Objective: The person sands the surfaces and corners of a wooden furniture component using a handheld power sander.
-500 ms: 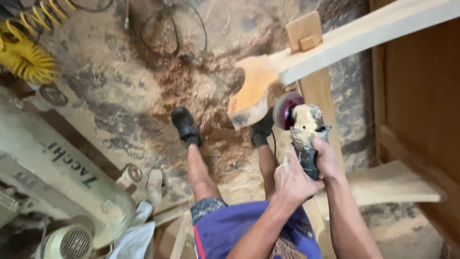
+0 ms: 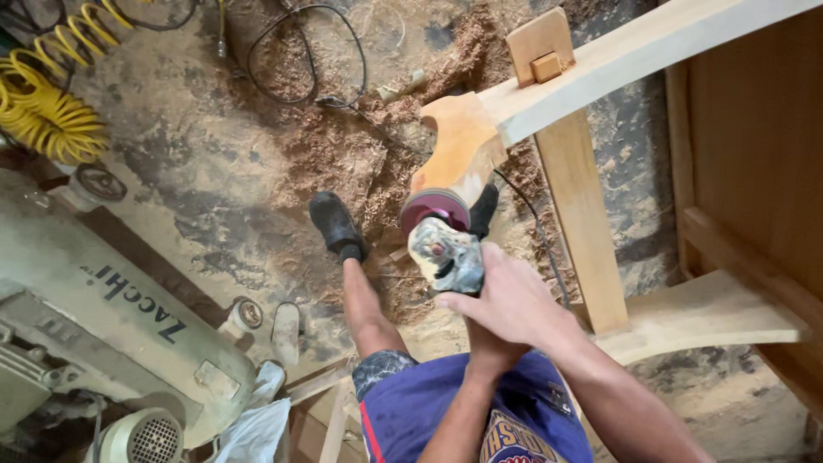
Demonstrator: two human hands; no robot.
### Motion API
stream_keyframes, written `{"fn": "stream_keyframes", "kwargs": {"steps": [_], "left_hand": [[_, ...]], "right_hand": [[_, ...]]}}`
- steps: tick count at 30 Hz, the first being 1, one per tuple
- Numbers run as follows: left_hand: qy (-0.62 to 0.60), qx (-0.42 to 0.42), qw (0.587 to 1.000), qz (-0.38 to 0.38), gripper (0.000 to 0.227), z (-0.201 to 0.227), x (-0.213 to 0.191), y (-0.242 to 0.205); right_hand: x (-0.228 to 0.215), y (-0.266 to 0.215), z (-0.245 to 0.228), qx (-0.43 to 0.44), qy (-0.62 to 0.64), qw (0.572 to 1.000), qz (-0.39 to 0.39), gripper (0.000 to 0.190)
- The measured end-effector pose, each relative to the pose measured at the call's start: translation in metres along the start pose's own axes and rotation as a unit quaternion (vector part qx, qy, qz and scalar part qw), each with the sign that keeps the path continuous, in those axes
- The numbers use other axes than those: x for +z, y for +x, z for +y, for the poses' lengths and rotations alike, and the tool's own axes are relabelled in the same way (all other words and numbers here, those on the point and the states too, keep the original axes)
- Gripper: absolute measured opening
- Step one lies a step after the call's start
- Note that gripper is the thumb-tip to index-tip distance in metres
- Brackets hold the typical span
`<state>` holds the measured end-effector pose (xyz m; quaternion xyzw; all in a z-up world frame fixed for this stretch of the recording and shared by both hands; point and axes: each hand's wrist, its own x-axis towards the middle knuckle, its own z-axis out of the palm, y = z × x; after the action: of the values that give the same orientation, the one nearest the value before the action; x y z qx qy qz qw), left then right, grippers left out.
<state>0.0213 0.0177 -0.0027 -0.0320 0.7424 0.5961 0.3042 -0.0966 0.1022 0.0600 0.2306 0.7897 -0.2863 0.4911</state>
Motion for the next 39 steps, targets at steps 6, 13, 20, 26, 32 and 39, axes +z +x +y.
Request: {"fn": "stream_keyframes", "kwargs": {"steps": [6, 13, 20, 26, 32, 39], "left_hand": [[-0.041, -0.044, 0.998, -0.016, 0.045, 0.023, 0.004, 0.020], [0.030, -0.195, 0.980, -0.022, 0.114, 0.033, 0.025, 0.029], [0.150, -0.225, 0.961, -0.066, 0.113, 0.035, 0.042, 0.044], [0.165, -0.242, 0.952, -0.093, 0.115, 0.038, 0.051, 0.056], [0.180, -0.165, 0.963, -0.109, 0.123, 0.025, 0.051, 0.050], [-0.017, 0.027, 0.999, -0.023, 0.077, -0.002, 0.022, 0.005]], "right_hand": [[0.009, 0.012, 0.049, -0.091, 0.149, 0.980, 0.092, 0.073], [0.019, 0.040, 0.119, -0.046, 0.299, 0.949, 0.086, 0.057], [0.041, 0.082, 0.175, -0.094, 0.539, 0.837, 0.013, 0.057], [0.059, 0.108, 0.210, 0.012, 0.605, 0.796, -0.012, 0.047], [0.069, 0.097, 0.221, -0.042, 0.656, 0.753, 0.027, 0.049], [0.053, 0.029, 0.133, -0.087, 0.350, 0.927, 0.104, 0.062]]}}
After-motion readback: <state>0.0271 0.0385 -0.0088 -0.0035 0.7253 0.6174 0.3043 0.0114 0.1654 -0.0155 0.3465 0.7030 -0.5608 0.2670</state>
